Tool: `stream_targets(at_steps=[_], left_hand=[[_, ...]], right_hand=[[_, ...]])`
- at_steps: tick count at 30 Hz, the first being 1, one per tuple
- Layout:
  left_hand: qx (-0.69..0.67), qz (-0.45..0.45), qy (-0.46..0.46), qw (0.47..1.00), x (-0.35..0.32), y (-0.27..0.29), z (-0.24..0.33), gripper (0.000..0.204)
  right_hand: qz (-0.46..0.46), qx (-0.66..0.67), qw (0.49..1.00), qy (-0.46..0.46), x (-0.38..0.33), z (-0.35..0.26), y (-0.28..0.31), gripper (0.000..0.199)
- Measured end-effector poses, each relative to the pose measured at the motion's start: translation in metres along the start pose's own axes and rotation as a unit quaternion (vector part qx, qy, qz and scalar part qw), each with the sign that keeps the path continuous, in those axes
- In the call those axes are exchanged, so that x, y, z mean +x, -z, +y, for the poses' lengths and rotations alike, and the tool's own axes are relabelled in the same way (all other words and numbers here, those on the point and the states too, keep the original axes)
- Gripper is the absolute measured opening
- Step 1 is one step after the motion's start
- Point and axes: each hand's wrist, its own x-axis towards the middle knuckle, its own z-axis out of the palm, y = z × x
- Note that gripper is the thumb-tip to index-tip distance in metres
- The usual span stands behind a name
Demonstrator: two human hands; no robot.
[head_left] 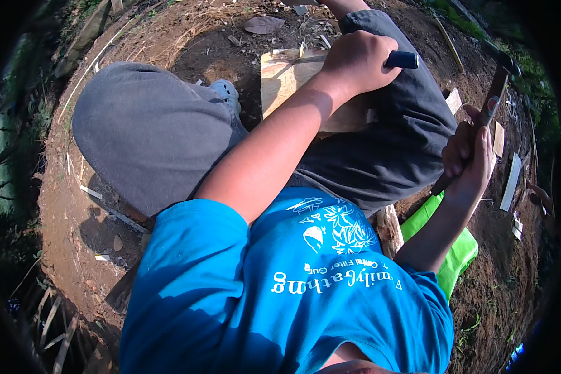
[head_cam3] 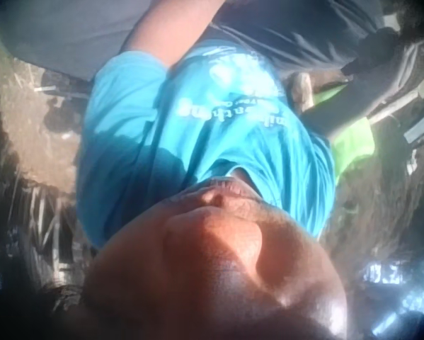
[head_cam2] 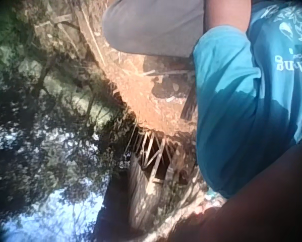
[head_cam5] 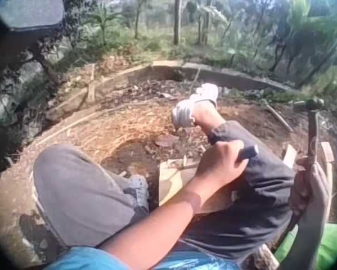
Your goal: The person assembles a small wooden box while sitting on the ground, using a hammer to drive nails into the wooden panels and a blue-handled tool to fit the pieces together. They handle multiple wooden boards and the partially finished box structure.
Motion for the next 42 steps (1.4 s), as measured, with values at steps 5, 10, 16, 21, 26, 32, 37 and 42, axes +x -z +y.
stream_targets(at_steps=[5, 10, 16, 21, 26, 32, 37, 42], left_hand=[[0.001, -0.010, 0.015, 1.000, 0.002, -0.002, 0.001, 0.022], [0.026, -0.020, 0.019, 0.999, -0.003, -0.002, 0.000, 0.022], [0.042, -0.029, 0.016, 0.999, 0.002, -0.006, -0.001, 0.022], [0.058, -0.052, 0.026, 0.997, -0.002, 0.000, 0.000, 0.022], [0.081, -0.060, 0.019, 0.995, -0.006, -0.003, -0.006, 0.021], [0.084, -0.088, 0.045, 0.991, -0.005, 0.000, -0.002, 0.021], [0.099, -0.093, 0.045, 0.990, -0.005, 0.000, 0.000, 0.020], [0.082, -0.066, 0.038, 0.994, -0.002, 0.005, -0.004, 0.021]], right_hand=[[-0.031, -0.071, 0.993, -0.086, -0.025, 0.031, -0.009, 0.036], [0.004, -0.003, 1.000, -0.021, -0.027, 0.024, -0.014, 0.032], [-0.063, -0.123, 0.984, -0.110, -0.037, 0.046, -0.005, 0.028], [0.082, 0.019, 0.996, 0.024, -0.030, 0.029, -0.006, 0.027], [0.003, -0.098, 0.991, -0.091, -0.042, 0.042, -0.007, 0.026], [-0.008, -0.133, 0.983, -0.123, -0.044, 0.051, -0.008, 0.024], [0.045, 0.012, 0.997, -0.056, -0.041, 0.039, -0.001, 0.024], [0.063, 0.022, 0.997, -0.043, -0.034, 0.028, 0.013, 0.027]])
